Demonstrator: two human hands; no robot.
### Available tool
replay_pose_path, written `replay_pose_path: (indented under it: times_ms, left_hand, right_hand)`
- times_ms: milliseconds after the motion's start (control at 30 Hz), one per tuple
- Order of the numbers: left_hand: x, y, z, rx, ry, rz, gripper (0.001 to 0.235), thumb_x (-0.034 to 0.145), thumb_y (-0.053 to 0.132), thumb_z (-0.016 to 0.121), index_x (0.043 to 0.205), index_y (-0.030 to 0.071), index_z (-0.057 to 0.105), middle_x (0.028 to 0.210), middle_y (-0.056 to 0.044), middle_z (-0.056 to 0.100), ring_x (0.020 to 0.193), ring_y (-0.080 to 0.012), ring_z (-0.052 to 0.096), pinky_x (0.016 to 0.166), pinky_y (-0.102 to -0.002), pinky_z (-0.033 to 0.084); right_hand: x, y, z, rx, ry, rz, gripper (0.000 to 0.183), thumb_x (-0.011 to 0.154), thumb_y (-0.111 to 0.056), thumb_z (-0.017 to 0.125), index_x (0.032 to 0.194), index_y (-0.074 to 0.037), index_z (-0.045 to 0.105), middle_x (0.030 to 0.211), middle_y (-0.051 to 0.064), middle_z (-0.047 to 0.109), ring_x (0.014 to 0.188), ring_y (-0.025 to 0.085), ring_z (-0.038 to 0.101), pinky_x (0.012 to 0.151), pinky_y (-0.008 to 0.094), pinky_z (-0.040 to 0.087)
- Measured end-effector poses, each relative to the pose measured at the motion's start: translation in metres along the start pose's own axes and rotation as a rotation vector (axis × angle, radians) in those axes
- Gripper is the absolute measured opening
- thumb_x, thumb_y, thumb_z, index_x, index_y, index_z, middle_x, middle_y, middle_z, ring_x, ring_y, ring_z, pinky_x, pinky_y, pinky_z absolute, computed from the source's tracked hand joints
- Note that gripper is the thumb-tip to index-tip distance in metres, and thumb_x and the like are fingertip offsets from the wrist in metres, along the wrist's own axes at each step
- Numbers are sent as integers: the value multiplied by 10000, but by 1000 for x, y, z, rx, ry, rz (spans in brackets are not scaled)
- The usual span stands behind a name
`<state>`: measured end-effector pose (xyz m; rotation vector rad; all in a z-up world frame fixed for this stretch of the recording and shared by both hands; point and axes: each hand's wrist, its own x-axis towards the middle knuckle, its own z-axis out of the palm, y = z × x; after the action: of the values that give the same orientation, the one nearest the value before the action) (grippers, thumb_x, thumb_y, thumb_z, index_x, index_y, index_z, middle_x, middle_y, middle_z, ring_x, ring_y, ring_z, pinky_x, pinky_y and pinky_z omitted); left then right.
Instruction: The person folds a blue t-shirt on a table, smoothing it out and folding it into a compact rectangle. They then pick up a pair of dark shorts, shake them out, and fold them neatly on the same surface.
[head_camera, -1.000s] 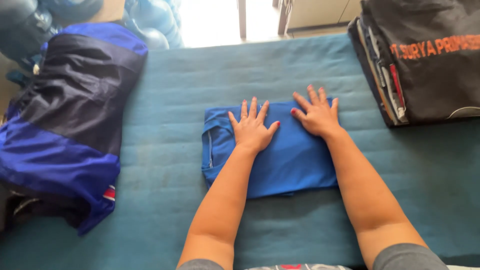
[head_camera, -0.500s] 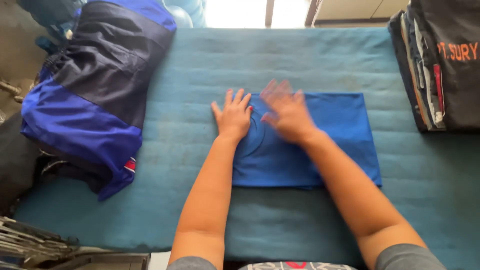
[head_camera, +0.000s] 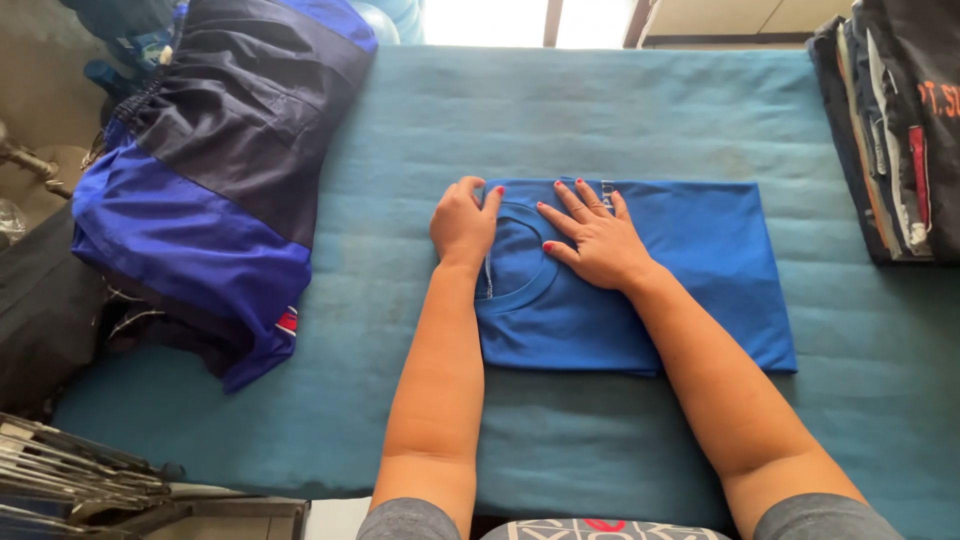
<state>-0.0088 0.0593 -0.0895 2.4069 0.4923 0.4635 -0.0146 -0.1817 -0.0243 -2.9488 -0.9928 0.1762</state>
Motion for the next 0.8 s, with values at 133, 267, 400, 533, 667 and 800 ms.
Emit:
replay_pose_path:
  times_ms: [133, 267, 400, 533, 667, 800]
  left_hand:
    - [6, 5, -12, 64, -171, -59, 327, 830, 522, 767, 1120, 423, 655, 836, 147, 634, 925, -149, 715, 860, -406, 585]
    - [4, 19, -26, -116, -88, -206, 208, 869, 273, 669, 1054, 365, 699, 872, 102, 729, 961, -205, 737, 895, -406, 582]
    - [3, 18, -24, -176, 109, -63, 195, 898, 386, 699, 1077, 311, 695, 892, 39, 705, 925, -233, 725, 849, -415, 586]
    - [2, 24, -20, -118, -10, 30, 387, 835, 507, 774, 1154, 305, 690, 909, 18, 636, 970, -277, 706, 865, -472, 583]
    - [6, 14, -6, -54, -36, -61, 192, 865, 381, 757, 1041, 326, 707, 916, 49, 674, 955, -224, 714, 886, -420, 581]
    - [8, 17, -12, -181, 40, -95, 115, 900, 350, 710, 1012, 326, 716, 918, 30, 713, 916, -236, 728, 864, -422, 590]
  right_hand:
    - [-3, -4, -7, 16, -30, 20, 656, 1006, -725, 284, 1597, -440, 311, 1746, -57, 132, 1606, 268, 97, 1232, 644, 105]
    - [-4, -6, -10, 23, -25, 10, 653, 1016, -704, 284, 1606, -423, 306, 1747, -50, 139, 1603, 273, 109, 1237, 634, 111]
    - [-4, -8, -10, 21, -30, 13, 661, 1014, -708, 278, 1608, -418, 302, 1746, -48, 144, 1604, 272, 106, 1238, 636, 110]
    - [-2, -8, -11, 4, -20, 11, 663, 1015, -701, 294, 1607, -403, 311, 1746, -42, 151, 1603, 276, 113, 1237, 639, 118]
    - [-2, -17, -20, 31, -53, 9, 678, 1024, -686, 299, 1621, -365, 290, 1742, -7, 163, 1596, 319, 121, 1203, 705, 126]
    - [14, -46, -44, 88, -9, 8, 725, 1017, -692, 324, 1649, -351, 221, 1734, 8, 177, 1591, 341, 112, 1169, 748, 134]
